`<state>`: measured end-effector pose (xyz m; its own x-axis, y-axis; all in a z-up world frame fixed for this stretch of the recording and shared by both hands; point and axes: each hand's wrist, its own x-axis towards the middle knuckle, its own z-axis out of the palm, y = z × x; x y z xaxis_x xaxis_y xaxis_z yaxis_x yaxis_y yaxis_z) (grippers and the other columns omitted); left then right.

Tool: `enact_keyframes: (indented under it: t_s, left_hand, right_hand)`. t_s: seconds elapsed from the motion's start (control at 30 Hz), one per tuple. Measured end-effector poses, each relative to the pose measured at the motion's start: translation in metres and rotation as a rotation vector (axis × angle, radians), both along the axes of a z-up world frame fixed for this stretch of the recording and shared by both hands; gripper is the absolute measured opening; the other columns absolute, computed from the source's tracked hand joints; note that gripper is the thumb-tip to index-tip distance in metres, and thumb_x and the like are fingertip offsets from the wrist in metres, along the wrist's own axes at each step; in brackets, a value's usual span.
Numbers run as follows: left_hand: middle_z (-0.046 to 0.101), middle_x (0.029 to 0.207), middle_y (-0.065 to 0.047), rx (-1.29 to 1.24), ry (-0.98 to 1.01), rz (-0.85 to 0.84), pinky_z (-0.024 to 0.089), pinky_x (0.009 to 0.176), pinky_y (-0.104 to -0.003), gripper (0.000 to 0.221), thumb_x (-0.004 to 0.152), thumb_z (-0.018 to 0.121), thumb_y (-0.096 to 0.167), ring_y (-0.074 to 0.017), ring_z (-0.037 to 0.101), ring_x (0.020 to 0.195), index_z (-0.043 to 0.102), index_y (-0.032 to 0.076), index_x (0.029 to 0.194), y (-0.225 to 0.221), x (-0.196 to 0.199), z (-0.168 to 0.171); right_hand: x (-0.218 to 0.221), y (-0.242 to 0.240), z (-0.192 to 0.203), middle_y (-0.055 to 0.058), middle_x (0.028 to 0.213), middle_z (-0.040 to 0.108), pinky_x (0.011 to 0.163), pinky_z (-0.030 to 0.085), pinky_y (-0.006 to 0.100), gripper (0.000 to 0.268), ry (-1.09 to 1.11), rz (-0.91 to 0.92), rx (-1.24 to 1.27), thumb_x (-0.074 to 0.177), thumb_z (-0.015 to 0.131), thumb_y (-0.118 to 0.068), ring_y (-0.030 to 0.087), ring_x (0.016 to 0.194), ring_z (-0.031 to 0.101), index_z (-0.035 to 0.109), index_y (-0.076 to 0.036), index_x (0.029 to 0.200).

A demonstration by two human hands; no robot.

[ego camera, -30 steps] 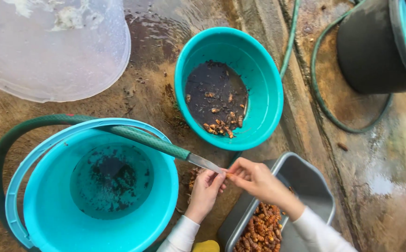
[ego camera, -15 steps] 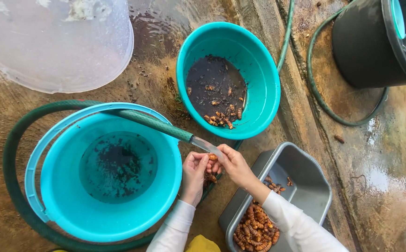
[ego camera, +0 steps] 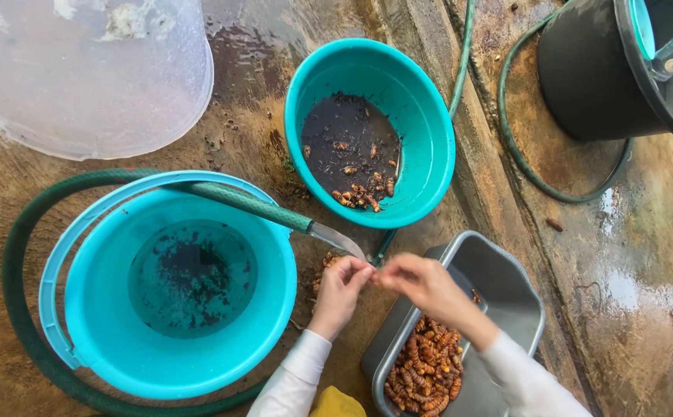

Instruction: Cleaning turmeric roots using a water hose and multiple buckets.

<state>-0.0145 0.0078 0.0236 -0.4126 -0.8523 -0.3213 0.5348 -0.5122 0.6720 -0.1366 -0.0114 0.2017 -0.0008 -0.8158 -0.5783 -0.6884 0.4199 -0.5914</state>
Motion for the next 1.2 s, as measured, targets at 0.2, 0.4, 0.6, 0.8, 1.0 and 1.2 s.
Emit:
enact_keyframes:
  t_s: [0.2, 0.4, 0.6, 0.8, 1.0, 1.2]
  left_hand:
    - [0.075, 0.112, -0.006, -0.153, -0.182, -0.027, 0.054, 0.091, -0.03, 0.012, 0.092, 0.063, 0.001, -0.0139, 0.071, 0.1, 0.066, 0.002, 0.103, -0.006, 0.005, 0.014]
    - [0.074, 0.106, -0.008, -0.15, -0.38, -0.083, 0.056, 0.083, -0.032, 0.017, 0.089, 0.067, 0.006, -0.0177, 0.072, 0.091, 0.066, 0.002, 0.106, -0.005, 0.009, 0.007]
    - [0.073, 0.097, -0.008, -0.14, -0.479, -0.083, 0.056, 0.077, -0.033, 0.019, 0.089, 0.068, 0.009, -0.0179, 0.072, 0.085, 0.069, 0.003, 0.107, -0.008, 0.021, 0.0]
    - [0.071, 0.098, -0.007, -0.13, -0.523, -0.04, 0.056, 0.071, -0.032, 0.023, 0.09, 0.067, 0.01, -0.0172, 0.069, 0.079, 0.07, 0.005, 0.112, -0.015, 0.031, -0.005]
    - [0.069, 0.103, -0.007, -0.186, -0.602, 0.035, 0.052, 0.066, -0.031, 0.021, 0.092, 0.063, 0.008, -0.0167, 0.063, 0.074, 0.07, 0.005, 0.112, -0.023, 0.039, 0.005]
    - [0.059, 0.104, -0.01, -0.197, -0.651, 0.071, 0.05, 0.063, -0.032, 0.019, 0.093, 0.062, 0.007, -0.019, 0.059, 0.073, 0.066, 0.003, 0.111, -0.021, 0.042, 0.012]
  right_hand:
    - [-0.101, 0.032, 0.015, 0.003, 0.105, 0.082, 0.085, 0.058, 0.032, 0.03, 0.368, 0.449, 0.417, 0.085, 0.075, -0.026, 0.017, 0.096, 0.077, 0.081, -0.018, 0.114]
    - [-0.087, -0.061, -0.016, 0.01, 0.1, 0.078, 0.078, 0.057, 0.039, 0.022, 0.449, 0.21, -0.262, 0.089, 0.069, -0.022, 0.026, 0.087, 0.074, 0.076, -0.009, 0.106]
    - [-0.084, -0.134, -0.12, 0.008, 0.084, 0.078, 0.073, 0.057, 0.042, 0.031, 0.618, 0.242, -0.145, 0.076, 0.084, -0.038, 0.028, 0.08, 0.074, 0.079, -0.01, 0.088]
    - [-0.095, -0.144, -0.133, 0.014, 0.082, 0.076, 0.076, 0.056, 0.046, 0.027, 0.848, 0.218, -0.073, 0.084, 0.077, -0.041, 0.033, 0.08, 0.073, 0.081, -0.015, 0.091]
    - [-0.087, -0.12, -0.025, 0.011, 0.087, 0.08, 0.073, 0.057, 0.04, 0.026, 0.552, 0.253, -0.14, 0.089, 0.068, -0.034, 0.027, 0.077, 0.076, 0.083, -0.014, 0.096]
    - [-0.046, -0.067, 0.037, 0.003, 0.084, 0.083, 0.07, 0.062, 0.032, 0.027, 0.441, 0.442, 0.308, 0.08, 0.071, -0.033, 0.018, 0.073, 0.081, 0.085, -0.021, 0.1]
